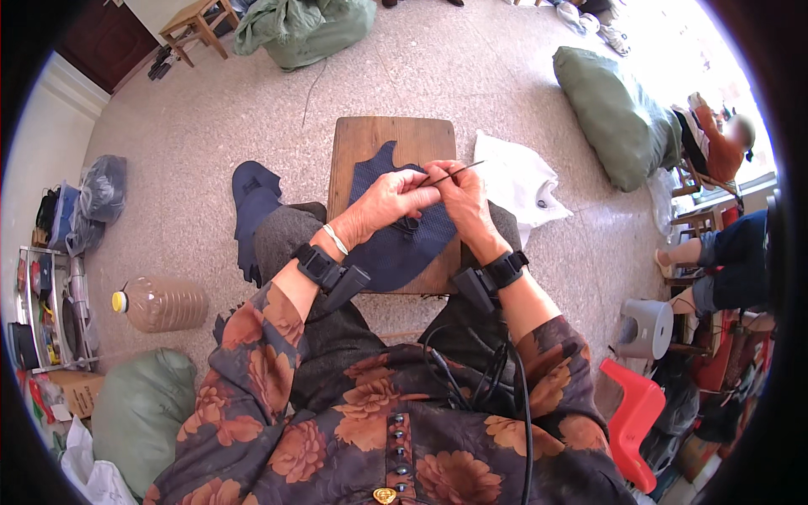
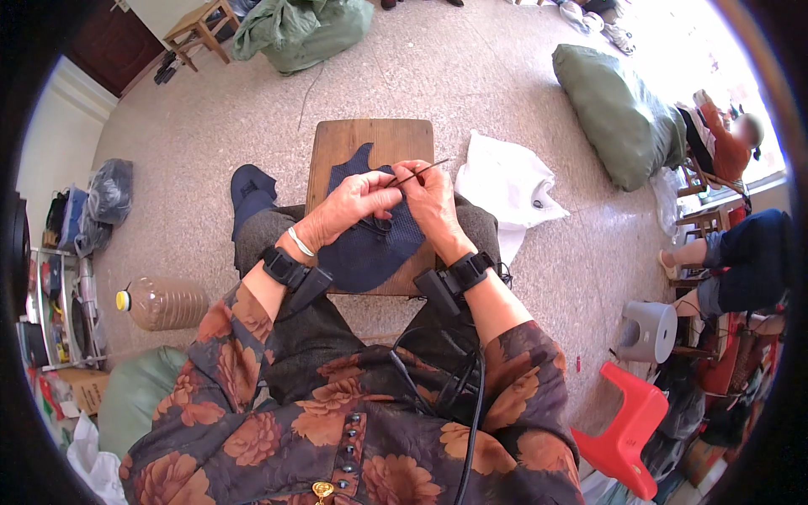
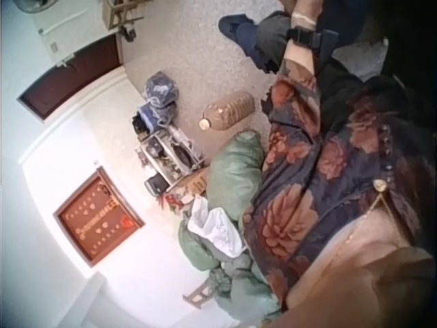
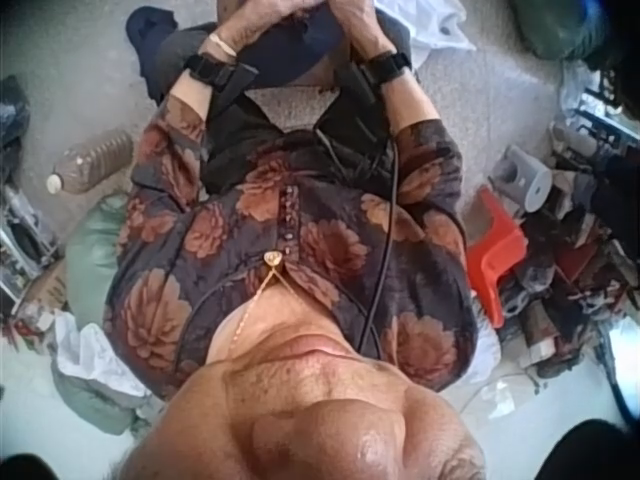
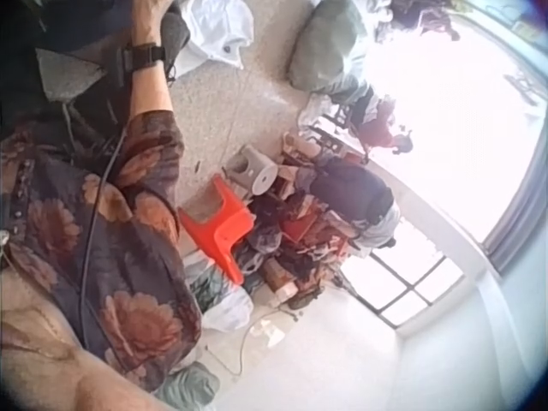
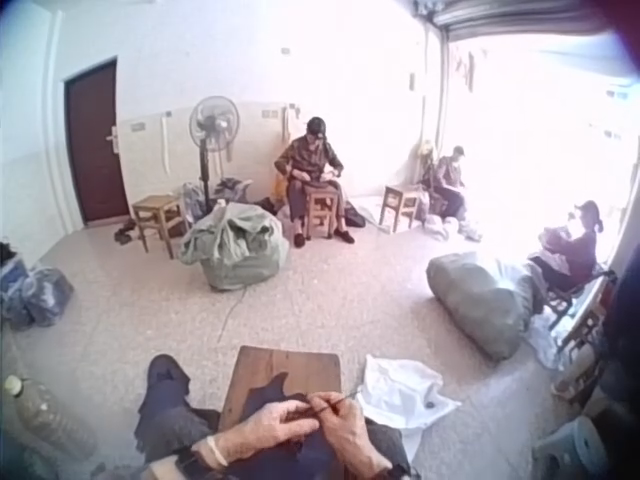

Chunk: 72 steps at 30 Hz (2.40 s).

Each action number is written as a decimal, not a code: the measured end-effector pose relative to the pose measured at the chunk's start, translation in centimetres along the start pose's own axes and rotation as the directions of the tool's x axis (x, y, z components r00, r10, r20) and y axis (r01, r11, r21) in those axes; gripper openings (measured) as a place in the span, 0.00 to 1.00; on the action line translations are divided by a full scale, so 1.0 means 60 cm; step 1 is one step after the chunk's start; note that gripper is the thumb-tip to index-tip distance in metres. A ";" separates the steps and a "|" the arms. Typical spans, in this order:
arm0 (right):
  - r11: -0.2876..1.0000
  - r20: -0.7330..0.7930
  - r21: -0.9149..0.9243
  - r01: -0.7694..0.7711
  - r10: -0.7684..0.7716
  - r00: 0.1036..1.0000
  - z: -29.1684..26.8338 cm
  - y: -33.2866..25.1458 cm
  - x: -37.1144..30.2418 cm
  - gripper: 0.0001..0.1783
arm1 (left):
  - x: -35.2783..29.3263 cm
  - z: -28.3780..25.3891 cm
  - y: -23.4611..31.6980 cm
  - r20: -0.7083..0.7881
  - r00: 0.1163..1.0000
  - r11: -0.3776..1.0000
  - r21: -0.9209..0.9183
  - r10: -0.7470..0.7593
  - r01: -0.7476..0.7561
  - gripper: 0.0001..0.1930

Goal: The person threads a cord through the eyelets of a shoe upper by hand, occasionally using a small tool to assist, and then sets it aside.

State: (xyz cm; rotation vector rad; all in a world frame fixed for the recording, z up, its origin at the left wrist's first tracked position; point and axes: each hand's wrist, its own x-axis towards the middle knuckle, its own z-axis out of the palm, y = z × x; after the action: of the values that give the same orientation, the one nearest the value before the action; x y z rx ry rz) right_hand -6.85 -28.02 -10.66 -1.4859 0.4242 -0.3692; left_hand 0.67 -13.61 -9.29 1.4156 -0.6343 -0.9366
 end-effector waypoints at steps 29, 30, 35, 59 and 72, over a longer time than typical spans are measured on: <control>0.547 0.176 -0.792 0.271 -0.221 0.959 -0.060 0.006 -0.085 0.05 | -0.066 -0.051 -0.021 -0.150 0.772 0.401 0.905 0.617 -0.144 0.10; 0.547 0.180 -0.791 0.274 -0.219 0.959 -0.059 0.009 -0.084 0.05 | -0.062 -0.042 -0.024 -0.055 0.788 0.366 0.904 0.613 -0.222 0.10; 0.558 0.221 -0.772 0.304 -0.214 0.952 -0.053 0.023 -0.076 0.03 | -0.030 -0.024 -0.072 0.111 0.829 0.412 0.827 0.548 -0.383 0.13; 0.536 0.256 -0.766 0.354 -0.251 0.933 -0.034 0.051 -0.049 0.05 | -0.025 -0.025 -0.092 0.019 0.862 0.553 0.760 0.506 -0.342 0.24; 0.530 0.262 -0.777 0.340 -0.220 0.940 -0.036 0.043 -0.039 0.04 | -0.024 -0.030 -0.105 -0.088 0.859 0.670 0.667 0.504 -0.325 0.21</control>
State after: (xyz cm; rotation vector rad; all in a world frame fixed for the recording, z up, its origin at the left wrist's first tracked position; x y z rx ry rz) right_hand -10.03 -28.62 -13.20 -2.5163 0.2363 -0.3359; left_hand 0.42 -10.90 -15.44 1.8373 -1.0822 -0.1260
